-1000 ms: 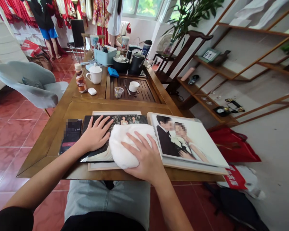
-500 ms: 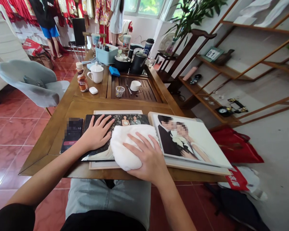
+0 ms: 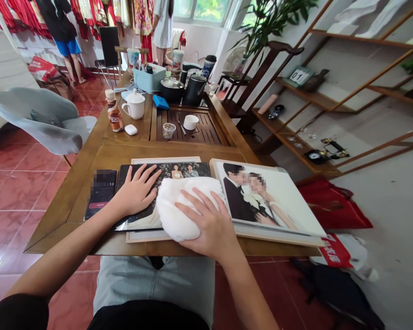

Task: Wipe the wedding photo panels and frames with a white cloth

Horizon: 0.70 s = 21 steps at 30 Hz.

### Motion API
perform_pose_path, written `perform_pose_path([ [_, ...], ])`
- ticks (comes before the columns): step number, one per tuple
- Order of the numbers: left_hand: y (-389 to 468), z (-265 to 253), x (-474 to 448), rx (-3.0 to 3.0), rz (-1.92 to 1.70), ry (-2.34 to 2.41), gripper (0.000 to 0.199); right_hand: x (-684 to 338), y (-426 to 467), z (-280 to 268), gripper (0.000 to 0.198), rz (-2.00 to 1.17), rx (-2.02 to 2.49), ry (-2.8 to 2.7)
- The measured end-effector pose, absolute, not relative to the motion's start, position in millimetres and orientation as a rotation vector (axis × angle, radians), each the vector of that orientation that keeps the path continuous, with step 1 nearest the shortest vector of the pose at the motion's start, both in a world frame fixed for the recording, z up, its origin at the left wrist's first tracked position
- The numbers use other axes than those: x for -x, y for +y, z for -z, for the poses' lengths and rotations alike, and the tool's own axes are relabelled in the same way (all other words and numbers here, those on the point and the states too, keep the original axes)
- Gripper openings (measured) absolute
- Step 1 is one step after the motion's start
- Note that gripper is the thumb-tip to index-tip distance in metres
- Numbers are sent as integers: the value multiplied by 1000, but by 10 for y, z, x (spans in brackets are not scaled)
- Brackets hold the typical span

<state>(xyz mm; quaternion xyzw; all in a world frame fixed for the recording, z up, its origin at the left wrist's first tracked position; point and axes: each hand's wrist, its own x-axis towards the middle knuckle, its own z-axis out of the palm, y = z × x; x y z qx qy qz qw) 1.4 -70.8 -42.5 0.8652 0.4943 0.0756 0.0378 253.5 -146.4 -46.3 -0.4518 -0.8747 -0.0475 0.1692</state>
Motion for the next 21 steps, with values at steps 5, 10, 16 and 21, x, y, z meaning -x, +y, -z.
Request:
perform_pose_path([
  [5, -708, 413, -14, -2647, -220, 1510, 58, -2631, -1439, 475, 57, 221, 1399, -2405],
  [10, -700, 417, -16, -2635, -230, 1511, 58, -2534, -1516, 427, 56, 145, 1234, -2505],
  [16, -702, 416, -20, -2607, -195, 1532, 58, -2497, -1543, 359, 62, 202, 1351, -2418],
  [21, -701, 404, -26, -2603, -172, 1531, 59, -2433, -1565, 342, 60, 214, 1266, -2437],
])
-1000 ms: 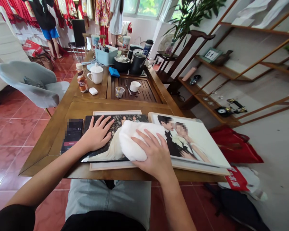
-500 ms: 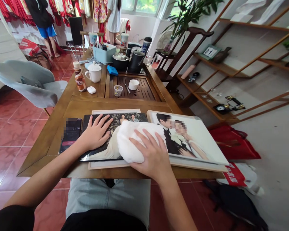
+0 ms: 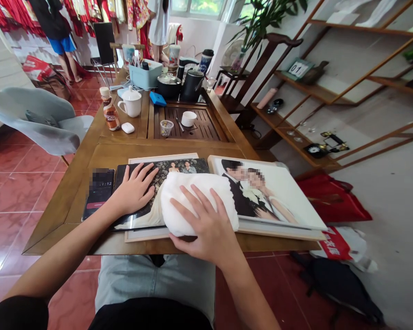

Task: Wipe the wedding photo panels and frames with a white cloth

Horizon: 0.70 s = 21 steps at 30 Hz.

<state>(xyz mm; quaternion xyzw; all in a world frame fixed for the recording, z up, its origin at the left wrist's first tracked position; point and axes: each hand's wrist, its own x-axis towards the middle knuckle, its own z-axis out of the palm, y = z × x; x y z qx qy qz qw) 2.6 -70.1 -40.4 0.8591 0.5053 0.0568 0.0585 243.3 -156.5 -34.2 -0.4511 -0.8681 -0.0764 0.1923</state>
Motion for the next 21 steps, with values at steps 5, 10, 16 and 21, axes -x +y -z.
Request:
perform_pose_path([
  [5, -709, 380, -31, -2640, -176, 1524, 58, -2505, -1549, 425, 62, 187, 1326, -2441],
  [10, -711, 373, -33, -2660, -152, 1524, 59, -2523, -1571, 486, 60, 191, 1181, -2487],
  [16, -711, 379, -34, -2665, -168, 1525, 59, -2533, -1549, 489, 55, 234, 1262, -2429],
  [21, -713, 375, -40, -2664, -157, 1529, 59, -2485, -1566, 511, 56, 215, 1161, -2477],
])
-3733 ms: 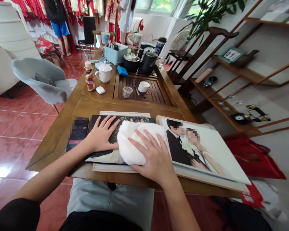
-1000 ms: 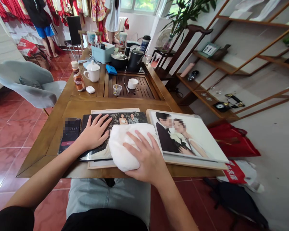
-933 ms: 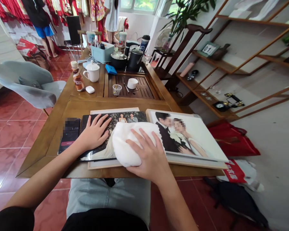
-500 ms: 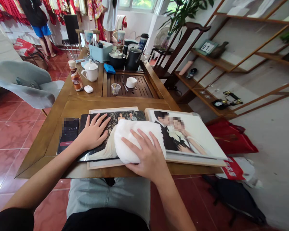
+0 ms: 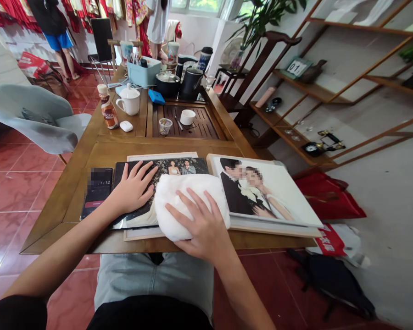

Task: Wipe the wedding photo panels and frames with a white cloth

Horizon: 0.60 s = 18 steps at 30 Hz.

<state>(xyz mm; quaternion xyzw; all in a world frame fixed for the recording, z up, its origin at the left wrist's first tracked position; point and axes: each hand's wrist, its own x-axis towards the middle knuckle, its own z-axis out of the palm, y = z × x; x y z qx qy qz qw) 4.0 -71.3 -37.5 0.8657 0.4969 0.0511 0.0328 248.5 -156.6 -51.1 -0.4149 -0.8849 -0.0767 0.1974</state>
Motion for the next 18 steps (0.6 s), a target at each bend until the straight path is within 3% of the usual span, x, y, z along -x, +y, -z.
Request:
perform_pose_path([
  [18, -722, 375, -42, -2667, -148, 1536, 58, -2551, -1505, 538, 52, 250, 1215, -2437],
])
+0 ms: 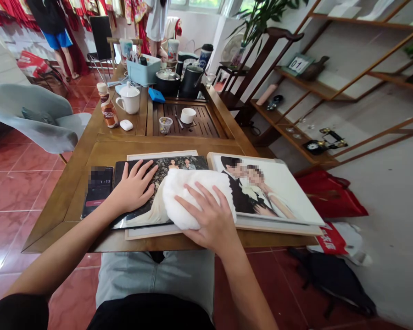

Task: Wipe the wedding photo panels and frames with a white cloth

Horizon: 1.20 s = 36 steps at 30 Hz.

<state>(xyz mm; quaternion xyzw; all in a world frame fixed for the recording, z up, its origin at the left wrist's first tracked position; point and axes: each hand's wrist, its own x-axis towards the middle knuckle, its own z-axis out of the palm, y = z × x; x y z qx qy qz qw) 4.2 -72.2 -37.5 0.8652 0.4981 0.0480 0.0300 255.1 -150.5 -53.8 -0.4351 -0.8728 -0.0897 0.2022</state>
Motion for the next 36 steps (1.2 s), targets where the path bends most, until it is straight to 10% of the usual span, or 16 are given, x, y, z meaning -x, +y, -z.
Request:
perform_pose_path([
  [36, -713, 388, -36, -2661, -177, 1528, 58, -2430, -1577, 513, 48, 259, 1250, -2341],
])
